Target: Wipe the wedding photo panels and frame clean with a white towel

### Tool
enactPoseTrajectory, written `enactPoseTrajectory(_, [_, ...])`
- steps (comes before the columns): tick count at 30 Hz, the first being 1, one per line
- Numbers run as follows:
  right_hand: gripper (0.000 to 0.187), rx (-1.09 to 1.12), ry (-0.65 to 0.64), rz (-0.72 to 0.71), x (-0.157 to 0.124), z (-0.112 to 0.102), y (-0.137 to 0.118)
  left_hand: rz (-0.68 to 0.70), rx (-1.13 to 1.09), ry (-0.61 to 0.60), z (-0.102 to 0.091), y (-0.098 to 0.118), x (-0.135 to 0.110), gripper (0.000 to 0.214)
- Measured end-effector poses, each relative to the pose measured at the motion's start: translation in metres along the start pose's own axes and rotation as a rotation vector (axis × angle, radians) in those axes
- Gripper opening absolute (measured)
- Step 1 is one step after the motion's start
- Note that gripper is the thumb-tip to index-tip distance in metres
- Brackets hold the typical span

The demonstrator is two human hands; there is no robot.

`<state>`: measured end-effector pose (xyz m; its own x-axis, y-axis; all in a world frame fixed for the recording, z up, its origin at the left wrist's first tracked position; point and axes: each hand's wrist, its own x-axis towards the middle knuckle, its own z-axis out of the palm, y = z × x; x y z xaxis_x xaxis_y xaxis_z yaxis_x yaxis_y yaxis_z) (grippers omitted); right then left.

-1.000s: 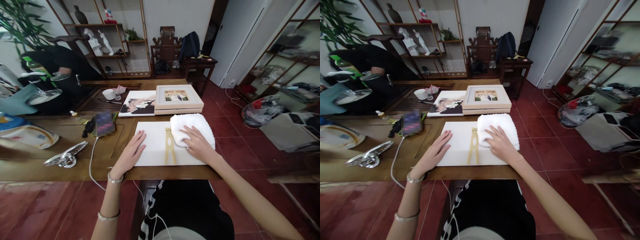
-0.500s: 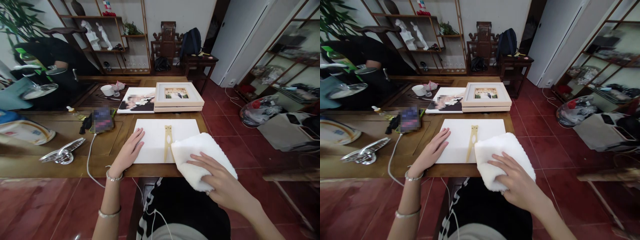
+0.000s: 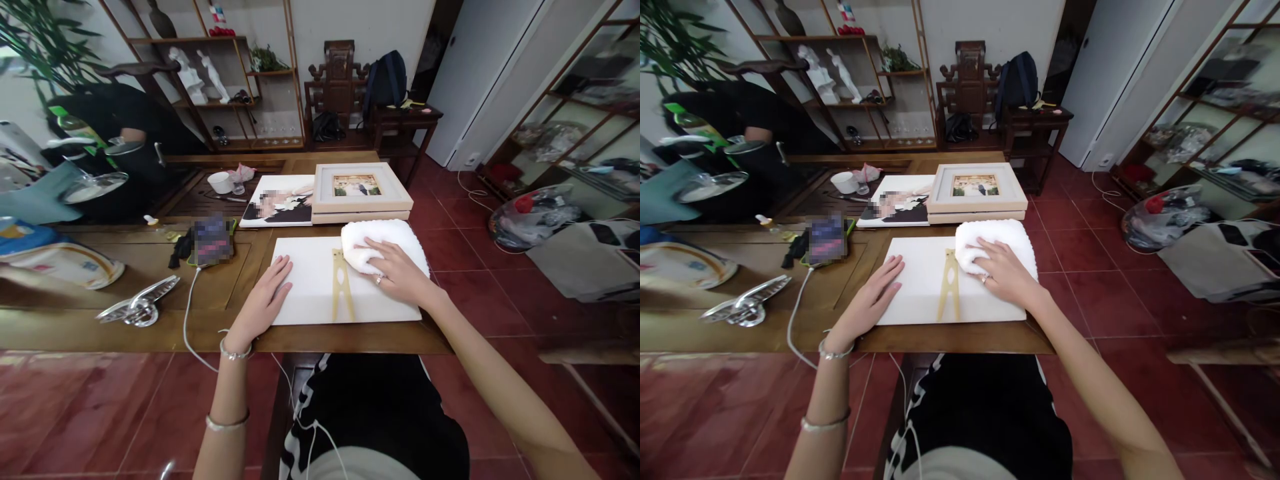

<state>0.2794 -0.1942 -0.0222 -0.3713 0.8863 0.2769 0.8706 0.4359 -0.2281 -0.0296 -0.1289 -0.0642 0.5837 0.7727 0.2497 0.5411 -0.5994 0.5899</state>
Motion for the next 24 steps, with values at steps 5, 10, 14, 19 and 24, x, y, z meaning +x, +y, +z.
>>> enactPoseTrajectory(5, [0.023, -0.03, -0.033, -0.014, -0.012, -0.003, -0.017, -0.003, 0.003, 0.003, 0.001, -0.003, -0.001, 0.048])
enactPoseTrajectory(10, [0.022, -0.018, -0.142, -0.026, -0.053, -0.018, -0.059, -0.004, 0.011, -0.002, 0.0, -0.001, -0.001, 0.049])
enactPoseTrajectory(14, [0.023, 0.036, -0.221, -0.032, -0.079, -0.033, -0.084, 0.002, 0.016, -0.002, 0.0, 0.0, 0.0, 0.049])
enactPoseTrajectory(19, [0.024, 0.102, -0.25, -0.006, -0.07, -0.042, -0.079, 0.005, 0.016, 0.0, -0.001, 0.0, 0.0, 0.049])
enactPoseTrajectory(24, [0.029, 0.079, -0.183, 0.016, -0.022, -0.03, -0.044, 0.009, 0.011, -0.014, -0.003, 0.0, 0.0, 0.049])
